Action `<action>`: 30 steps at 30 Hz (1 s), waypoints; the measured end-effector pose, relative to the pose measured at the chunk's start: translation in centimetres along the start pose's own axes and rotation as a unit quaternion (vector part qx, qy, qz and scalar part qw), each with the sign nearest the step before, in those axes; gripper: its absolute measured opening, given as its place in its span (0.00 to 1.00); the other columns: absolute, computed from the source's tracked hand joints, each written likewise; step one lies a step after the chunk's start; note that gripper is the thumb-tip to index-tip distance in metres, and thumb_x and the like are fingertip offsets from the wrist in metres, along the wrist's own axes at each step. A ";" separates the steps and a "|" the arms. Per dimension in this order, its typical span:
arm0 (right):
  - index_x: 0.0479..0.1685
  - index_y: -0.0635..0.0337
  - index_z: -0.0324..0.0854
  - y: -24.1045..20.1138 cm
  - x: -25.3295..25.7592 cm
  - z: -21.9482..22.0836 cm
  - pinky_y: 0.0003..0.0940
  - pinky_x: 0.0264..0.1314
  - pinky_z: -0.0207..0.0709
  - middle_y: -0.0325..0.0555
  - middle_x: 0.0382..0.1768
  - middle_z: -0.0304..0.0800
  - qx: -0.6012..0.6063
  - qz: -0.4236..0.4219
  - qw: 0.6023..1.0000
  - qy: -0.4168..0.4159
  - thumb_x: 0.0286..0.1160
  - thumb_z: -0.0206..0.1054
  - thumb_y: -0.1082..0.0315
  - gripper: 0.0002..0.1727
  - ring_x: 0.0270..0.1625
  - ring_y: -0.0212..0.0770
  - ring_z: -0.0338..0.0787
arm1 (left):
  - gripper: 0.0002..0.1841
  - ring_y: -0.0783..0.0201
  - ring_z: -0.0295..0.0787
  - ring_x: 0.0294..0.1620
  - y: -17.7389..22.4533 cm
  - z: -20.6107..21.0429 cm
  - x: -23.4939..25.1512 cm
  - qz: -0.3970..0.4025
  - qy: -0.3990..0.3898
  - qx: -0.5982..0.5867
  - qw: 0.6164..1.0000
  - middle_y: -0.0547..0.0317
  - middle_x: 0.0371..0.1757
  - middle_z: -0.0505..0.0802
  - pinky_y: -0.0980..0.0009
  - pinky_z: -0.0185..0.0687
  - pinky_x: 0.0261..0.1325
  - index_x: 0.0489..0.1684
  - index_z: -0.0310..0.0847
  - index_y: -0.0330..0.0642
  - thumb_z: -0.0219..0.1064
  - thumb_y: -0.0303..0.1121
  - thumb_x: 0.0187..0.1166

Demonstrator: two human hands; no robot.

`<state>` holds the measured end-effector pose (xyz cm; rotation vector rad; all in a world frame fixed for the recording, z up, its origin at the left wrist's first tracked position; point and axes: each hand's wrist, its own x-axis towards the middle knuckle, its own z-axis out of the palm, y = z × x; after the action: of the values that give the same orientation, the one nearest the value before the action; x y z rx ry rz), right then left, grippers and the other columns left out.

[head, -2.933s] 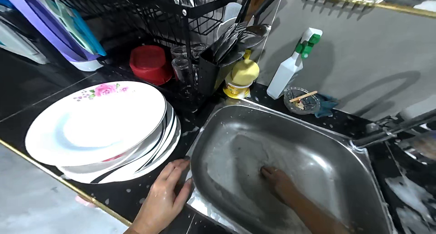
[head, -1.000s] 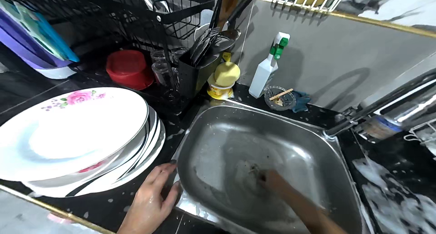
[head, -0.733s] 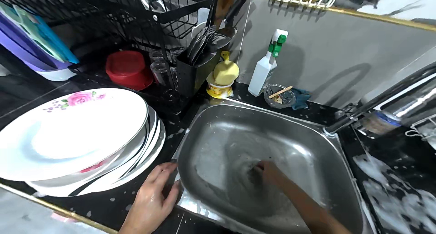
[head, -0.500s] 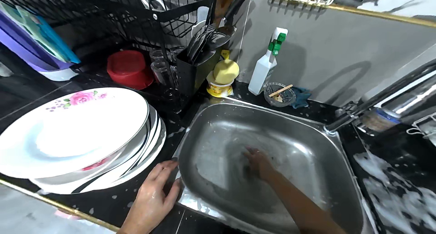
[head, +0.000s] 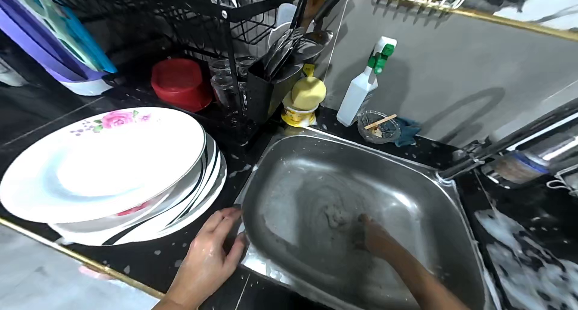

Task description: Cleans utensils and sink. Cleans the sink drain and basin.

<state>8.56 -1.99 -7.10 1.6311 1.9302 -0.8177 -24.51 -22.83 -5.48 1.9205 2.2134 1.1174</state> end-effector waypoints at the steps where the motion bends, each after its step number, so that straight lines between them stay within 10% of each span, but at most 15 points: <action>1: 0.90 0.62 0.50 -0.4 -0.2 0.6 0.57 0.79 0.72 0.72 0.77 0.71 0.018 -0.008 1.000 -0.003 0.71 0.78 0.64 0.49 0.78 0.67 0.77 | 0.25 0.50 0.91 0.60 0.0 0.0 0.1 0.003 0.000 0.002 1.000 0.43 0.58 0.93 0.59 0.86 0.64 0.57 0.90 0.35 0.58 0.42 0.71; 6: 0.79 0.69 0.63 -2.0 2.1 1.3 0.51 0.69 0.80 0.64 0.59 0.87 0.137 -0.091 0.984 0.072 0.77 0.71 0.70 0.33 0.62 0.57 0.89 | 0.25 0.50 0.91 0.60 0.0 0.0 0.1 0.010 -0.001 0.006 1.000 0.42 0.58 0.93 0.58 0.85 0.64 0.56 0.90 0.35 0.58 0.43 0.71; 10: 0.75 0.69 0.73 -3.9 2.0 -1.1 0.52 0.74 0.75 0.67 0.69 0.79 0.086 -0.081 0.986 0.113 0.80 0.64 0.73 0.24 0.70 0.60 0.83 | 0.24 0.51 0.91 0.60 0.0 0.2 0.1 0.004 0.000 0.009 1.000 0.43 0.58 0.93 0.60 0.86 0.64 0.57 0.90 0.36 0.57 0.42 0.71; 16: 0.93 0.42 0.60 -5.7 5.1 1.2 0.63 0.89 0.53 0.60 0.92 0.55 -0.127 -0.265 0.953 0.073 0.83 0.58 0.72 0.36 0.92 0.64 0.56 | 0.24 0.53 0.91 0.60 0.1 0.1 0.0 -0.007 -0.003 0.002 1.000 0.45 0.59 0.93 0.61 0.86 0.64 0.57 0.90 0.37 0.58 0.42 0.72; 27: 0.71 0.69 0.81 -0.6 3.3 1.5 0.55 0.89 0.58 0.63 0.75 0.81 -0.175 -0.348 0.916 0.094 0.87 0.56 0.66 0.21 0.82 0.60 0.75 | 0.24 0.52 0.91 0.63 0.0 0.2 0.1 -0.014 -0.009 -0.001 1.000 0.45 0.60 0.92 0.58 0.85 0.66 0.58 0.90 0.37 0.58 0.43 0.72; 30: 0.82 0.68 0.70 -1.5 2.9 0.2 0.51 0.89 0.59 0.66 0.83 0.70 -0.053 -0.250 0.959 0.124 0.91 0.52 0.63 0.27 0.86 0.62 0.69 | 0.24 0.51 0.91 0.62 0.0 0.2 0.0 -0.012 -0.007 -0.001 1.000 0.45 0.60 0.93 0.57 0.86 0.65 0.57 0.90 0.37 0.57 0.43 0.72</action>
<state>6.54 -0.30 -9.02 1.2393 2.5749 -0.6968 -24.45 -22.69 -5.64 1.8904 2.2204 1.0981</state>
